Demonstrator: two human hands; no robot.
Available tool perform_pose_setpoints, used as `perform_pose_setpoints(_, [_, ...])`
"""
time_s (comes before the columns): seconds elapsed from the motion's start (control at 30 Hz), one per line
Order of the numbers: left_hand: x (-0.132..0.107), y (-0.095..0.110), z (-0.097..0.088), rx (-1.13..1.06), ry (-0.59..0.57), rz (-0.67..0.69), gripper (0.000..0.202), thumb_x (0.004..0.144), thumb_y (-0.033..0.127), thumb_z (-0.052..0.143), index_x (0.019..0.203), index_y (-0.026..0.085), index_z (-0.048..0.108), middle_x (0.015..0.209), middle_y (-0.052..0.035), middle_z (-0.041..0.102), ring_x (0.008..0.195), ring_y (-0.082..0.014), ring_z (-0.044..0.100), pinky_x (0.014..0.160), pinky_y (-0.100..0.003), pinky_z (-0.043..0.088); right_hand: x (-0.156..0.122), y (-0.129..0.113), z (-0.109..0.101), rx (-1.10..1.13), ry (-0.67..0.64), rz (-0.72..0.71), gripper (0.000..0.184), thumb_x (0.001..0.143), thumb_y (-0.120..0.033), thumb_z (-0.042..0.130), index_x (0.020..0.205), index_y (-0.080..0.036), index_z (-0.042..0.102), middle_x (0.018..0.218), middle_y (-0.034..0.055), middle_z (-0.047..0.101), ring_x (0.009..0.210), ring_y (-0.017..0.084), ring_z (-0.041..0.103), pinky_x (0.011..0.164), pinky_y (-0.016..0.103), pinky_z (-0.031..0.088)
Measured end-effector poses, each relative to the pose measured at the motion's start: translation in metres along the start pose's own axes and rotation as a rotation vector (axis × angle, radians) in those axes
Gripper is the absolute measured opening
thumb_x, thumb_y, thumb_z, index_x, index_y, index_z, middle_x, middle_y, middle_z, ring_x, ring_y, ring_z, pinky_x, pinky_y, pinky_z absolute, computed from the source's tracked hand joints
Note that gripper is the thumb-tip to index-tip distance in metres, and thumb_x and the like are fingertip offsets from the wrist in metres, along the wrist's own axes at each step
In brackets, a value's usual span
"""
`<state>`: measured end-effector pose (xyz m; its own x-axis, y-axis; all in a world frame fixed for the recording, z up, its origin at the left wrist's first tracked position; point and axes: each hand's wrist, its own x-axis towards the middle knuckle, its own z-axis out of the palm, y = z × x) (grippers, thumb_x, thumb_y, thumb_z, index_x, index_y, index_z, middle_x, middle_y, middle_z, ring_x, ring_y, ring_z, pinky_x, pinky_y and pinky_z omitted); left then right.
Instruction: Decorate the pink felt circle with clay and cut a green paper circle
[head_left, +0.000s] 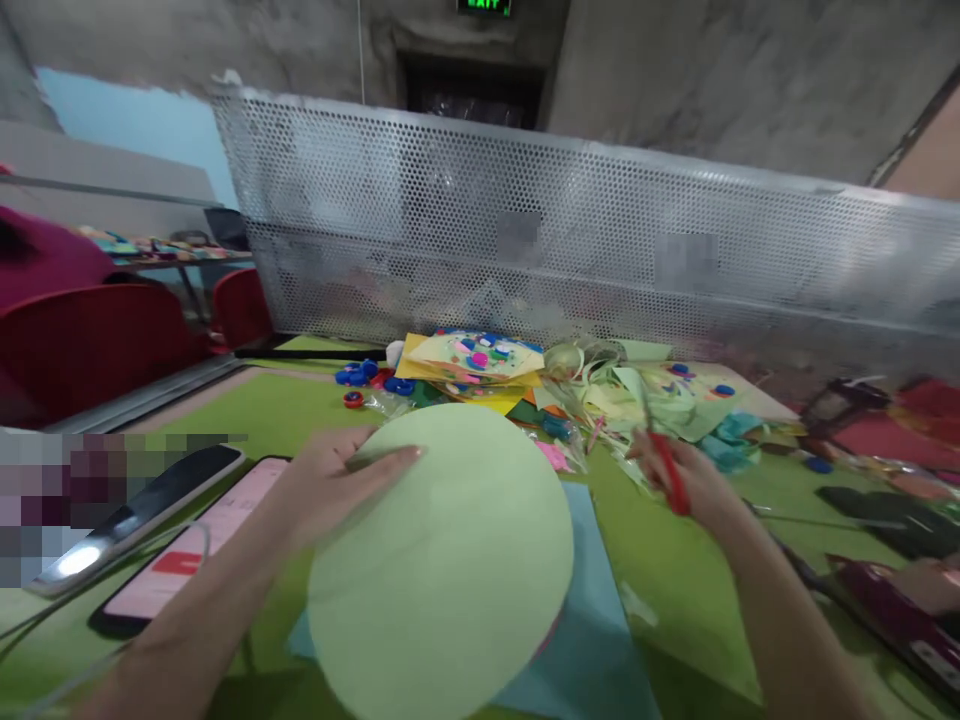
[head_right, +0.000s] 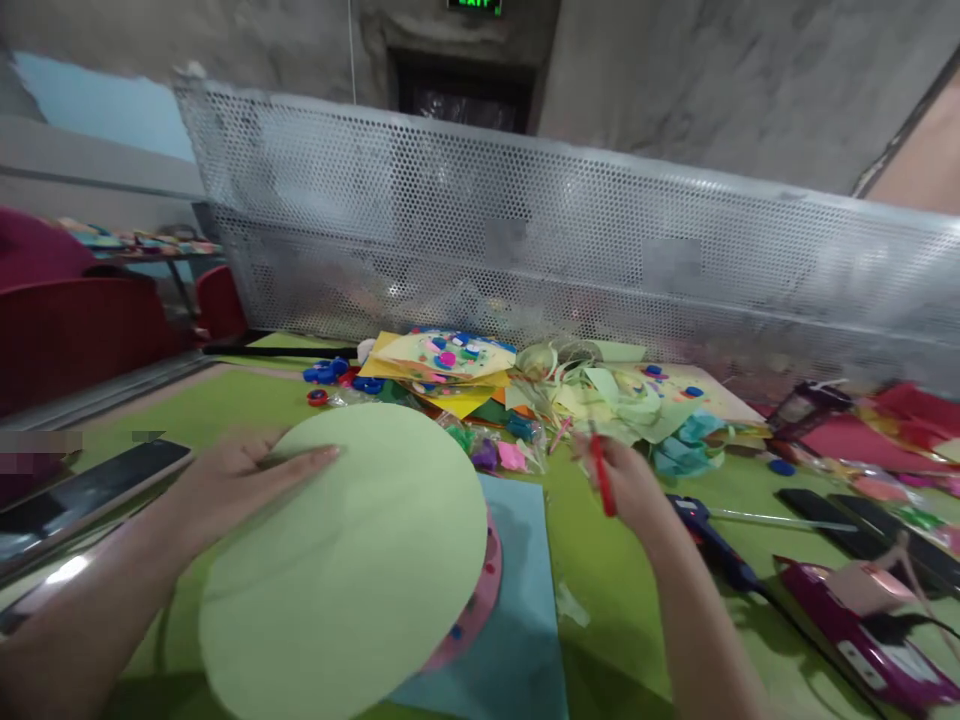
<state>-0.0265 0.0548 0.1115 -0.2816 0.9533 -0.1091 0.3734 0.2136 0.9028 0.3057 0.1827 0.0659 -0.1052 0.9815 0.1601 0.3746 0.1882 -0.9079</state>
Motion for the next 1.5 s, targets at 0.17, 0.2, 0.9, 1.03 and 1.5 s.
perform_pose_setpoints(0.17, [0.023, -0.018, 0.003, -0.083, 0.028, 0.112, 0.043, 0.065, 0.059, 0.065, 0.059, 0.017, 0.058, 0.044, 0.0034, 0.055, 0.038, -0.0114, 0.049, 0.036, -0.020, 0.032, -0.033, -0.024, 0.057, 0.099, -0.349, -0.071, 0.048, 0.075, -0.063, 0.053, 0.066, -0.017, 0.060, 0.051, -0.0010, 0.055, 0.046, 0.013, 0.049, 0.046, 0.026, 0.039])
perform_pose_setpoints(0.2, [0.027, -0.022, 0.005, -0.100, 0.020, 0.117, 0.044, 0.065, 0.059, 0.064, 0.058, 0.017, 0.057, 0.044, 0.0036, 0.054, 0.038, -0.0112, 0.048, 0.036, -0.020, 0.032, -0.038, -0.028, 0.064, 0.114, -0.377, -0.087, 0.044, 0.074, -0.061, 0.056, 0.064, -0.018, 0.058, 0.050, -0.0016, 0.055, 0.047, 0.013, 0.050, 0.047, 0.025, 0.040])
perform_pose_setpoints(0.9, [0.026, -0.019, 0.009, -0.182, 0.050, 0.319, 0.030, 0.070, 0.047, 0.064, 0.080, 0.020, 0.064, 0.074, -0.0023, 0.071, 0.067, -0.0192, 0.063, 0.058, -0.026, 0.047, -0.051, -0.033, 0.069, 0.237, -0.209, -0.101, 0.030, 0.064, -0.047, 0.072, 0.065, -0.019, 0.063, 0.057, -0.0012, 0.061, 0.054, 0.015, 0.056, 0.051, 0.024, 0.045])
perform_pose_setpoints(1.03, [0.022, -0.017, 0.010, -0.079, 0.095, 0.326, 0.030, 0.074, 0.049, 0.058, 0.074, 0.019, 0.064, 0.065, -0.0001, 0.066, 0.059, -0.0169, 0.058, 0.051, -0.024, 0.042, -0.053, -0.036, 0.069, 0.186, -0.130, -0.090, 0.036, 0.057, -0.052, 0.074, 0.060, -0.019, 0.060, 0.056, -0.0013, 0.057, 0.052, 0.015, 0.052, 0.049, 0.025, 0.044])
perform_pose_setpoints(1.5, [-0.005, -0.017, 0.001, 0.249, 0.628, 0.495, 0.022, 0.077, 0.045, 0.054, 0.067, 0.028, 0.064, 0.061, 0.0093, 0.067, 0.054, -0.0113, 0.059, 0.050, -0.018, 0.043, -0.085, -0.042, 0.050, 0.021, -0.244, -0.006, 0.064, 0.067, -0.077, 0.050, 0.090, -0.019, 0.065, 0.084, 0.0088, 0.067, 0.078, 0.024, 0.061, 0.070, 0.034, 0.051])
